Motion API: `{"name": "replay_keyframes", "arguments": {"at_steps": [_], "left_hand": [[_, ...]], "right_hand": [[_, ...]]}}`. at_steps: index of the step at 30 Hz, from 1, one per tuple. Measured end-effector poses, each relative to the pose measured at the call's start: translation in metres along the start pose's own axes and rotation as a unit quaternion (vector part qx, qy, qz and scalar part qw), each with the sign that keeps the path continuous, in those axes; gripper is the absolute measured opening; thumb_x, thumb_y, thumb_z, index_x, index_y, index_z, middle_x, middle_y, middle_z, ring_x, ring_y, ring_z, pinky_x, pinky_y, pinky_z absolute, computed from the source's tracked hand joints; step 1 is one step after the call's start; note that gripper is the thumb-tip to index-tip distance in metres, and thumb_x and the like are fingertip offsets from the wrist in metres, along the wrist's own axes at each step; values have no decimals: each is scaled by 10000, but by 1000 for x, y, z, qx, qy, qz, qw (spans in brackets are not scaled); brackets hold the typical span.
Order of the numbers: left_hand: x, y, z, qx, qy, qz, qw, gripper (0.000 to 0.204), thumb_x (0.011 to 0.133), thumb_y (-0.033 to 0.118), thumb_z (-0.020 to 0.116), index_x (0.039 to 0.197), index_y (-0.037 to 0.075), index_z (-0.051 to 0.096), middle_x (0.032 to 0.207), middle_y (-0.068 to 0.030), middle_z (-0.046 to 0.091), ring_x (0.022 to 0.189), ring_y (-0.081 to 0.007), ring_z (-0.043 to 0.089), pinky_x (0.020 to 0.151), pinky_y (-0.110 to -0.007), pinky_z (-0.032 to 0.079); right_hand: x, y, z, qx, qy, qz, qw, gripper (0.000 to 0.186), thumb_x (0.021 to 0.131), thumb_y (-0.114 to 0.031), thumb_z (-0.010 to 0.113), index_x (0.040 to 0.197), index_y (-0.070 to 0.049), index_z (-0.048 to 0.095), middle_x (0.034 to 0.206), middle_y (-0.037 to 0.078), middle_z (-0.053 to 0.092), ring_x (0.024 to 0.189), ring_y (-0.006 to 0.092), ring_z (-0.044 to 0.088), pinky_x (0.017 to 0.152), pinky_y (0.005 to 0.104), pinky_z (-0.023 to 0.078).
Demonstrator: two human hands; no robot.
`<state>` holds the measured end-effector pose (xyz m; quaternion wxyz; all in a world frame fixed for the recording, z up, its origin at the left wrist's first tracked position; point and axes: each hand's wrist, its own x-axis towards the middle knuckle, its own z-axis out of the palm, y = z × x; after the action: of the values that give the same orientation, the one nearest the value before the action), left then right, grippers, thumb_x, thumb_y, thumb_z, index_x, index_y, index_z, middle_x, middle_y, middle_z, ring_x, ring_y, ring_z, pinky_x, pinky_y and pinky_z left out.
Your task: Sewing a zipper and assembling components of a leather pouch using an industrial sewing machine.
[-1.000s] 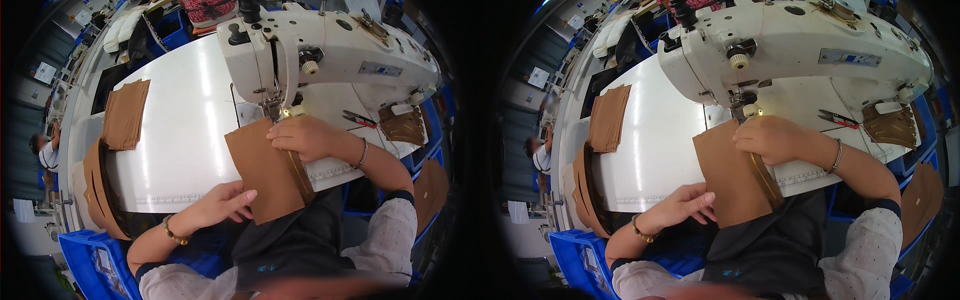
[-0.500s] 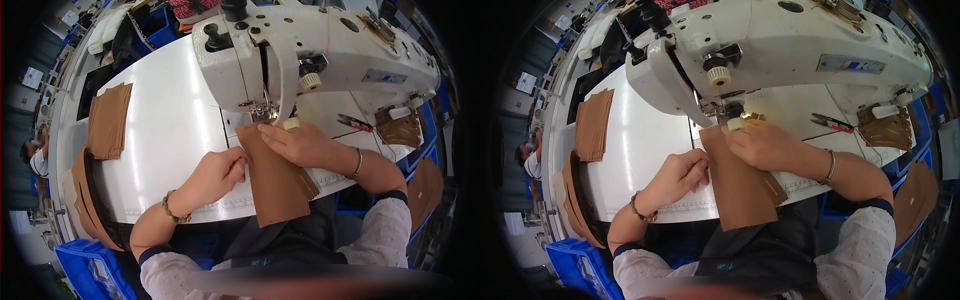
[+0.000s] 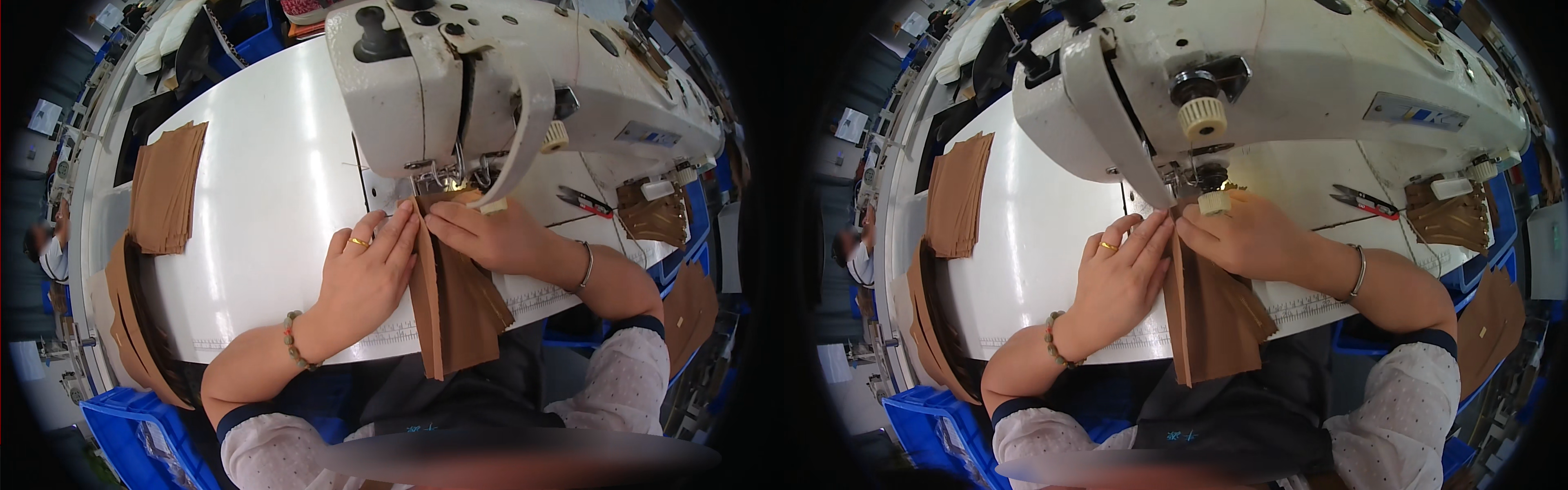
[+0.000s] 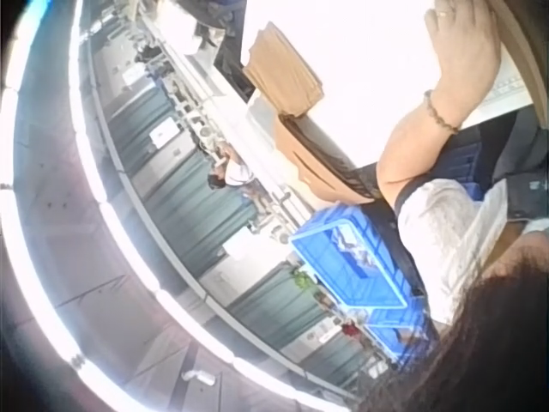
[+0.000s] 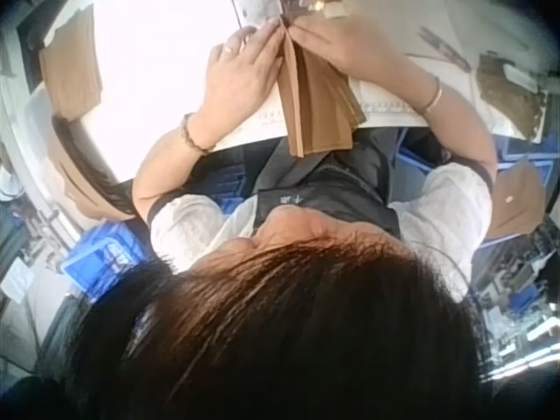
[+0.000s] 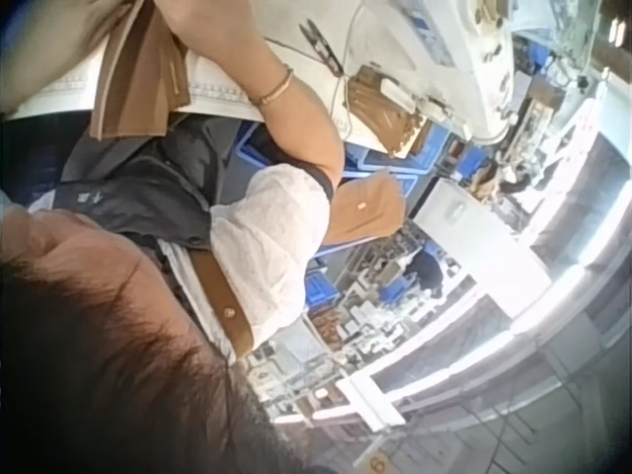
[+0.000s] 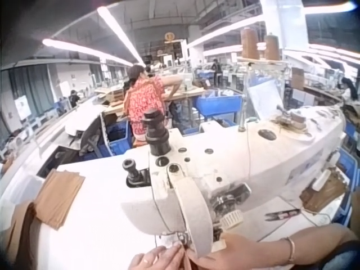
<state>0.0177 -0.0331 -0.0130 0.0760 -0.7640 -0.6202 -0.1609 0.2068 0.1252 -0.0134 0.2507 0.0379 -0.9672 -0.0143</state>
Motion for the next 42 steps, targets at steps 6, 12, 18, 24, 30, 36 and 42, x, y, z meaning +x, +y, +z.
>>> {"name": "replay_keyframes", "arguments": {"at_steps": [6,12,18,24,30,36,42], "left_hand": [[2,0,-2,9,-21,10,1000,523,905,287,730,1347,21,645,1464,-79,602,1230,-295,578,924,-422,454],[5,1,-6,-28,-48,-7,998,618,879,409,749,1352,33,621,1489,-73,577,1263,-314,554,999,-438,428],[17,-3,2,-17,-33,-16,999,645,889,430,740,1389,44,608,1480,-65,585,1257,-322,544,1033,-445,406],[21,-1,3,-3,-25,-33,999,651,905,429,732,1431,72,595,1457,-66,602,1225,-333,547,1035,-446,405],[22,2,5,7,-18,-41,999,621,891,389,749,1409,73,616,1451,-78,605,1239,-319,558,1036,-442,414],[-30,48,-17,28,-22,53,998,478,832,184,766,1265,-2,684,1350,-165,673,1166,-284,647,933,-391,511],[-71,89,-14,27,66,54,996,276,826,106,782,1086,12,769,1177,-133,760,1067,-235,710,829,-308,572]], "right_hand": [[5,-1,2,-9,54,-1,999,261,796,-122,680,1046,-47,692,1144,81,681,821,156,694,689,306,544],[-1,-3,1,-7,19,-2,1000,175,771,-122,661,930,-49,662,1047,64,685,762,161,675,693,334,507],[-2,9,8,-50,27,21,998,142,739,-139,661,870,-84,666,934,44,665,788,223,660,720,358,492],[-5,20,18,-35,73,20,997,135,723,-161,667,845,-104,675,860,36,652,810,226,636,730,375,500],[-4,22,17,-35,67,24,997,156,736,-175,664,871,-101,687,886,45,661,825,234,640,764,350,509],[-6,6,-4,1,-3,-69,998,271,859,-171,624,1093,-57,700,1138,97,703,1056,271,683,937,403,547],[-31,-50,-32,76,-59,-130,987,283,891,-173,643,1112,-10,709,1188,135,713,1148,307,687,995,433,552]]}}
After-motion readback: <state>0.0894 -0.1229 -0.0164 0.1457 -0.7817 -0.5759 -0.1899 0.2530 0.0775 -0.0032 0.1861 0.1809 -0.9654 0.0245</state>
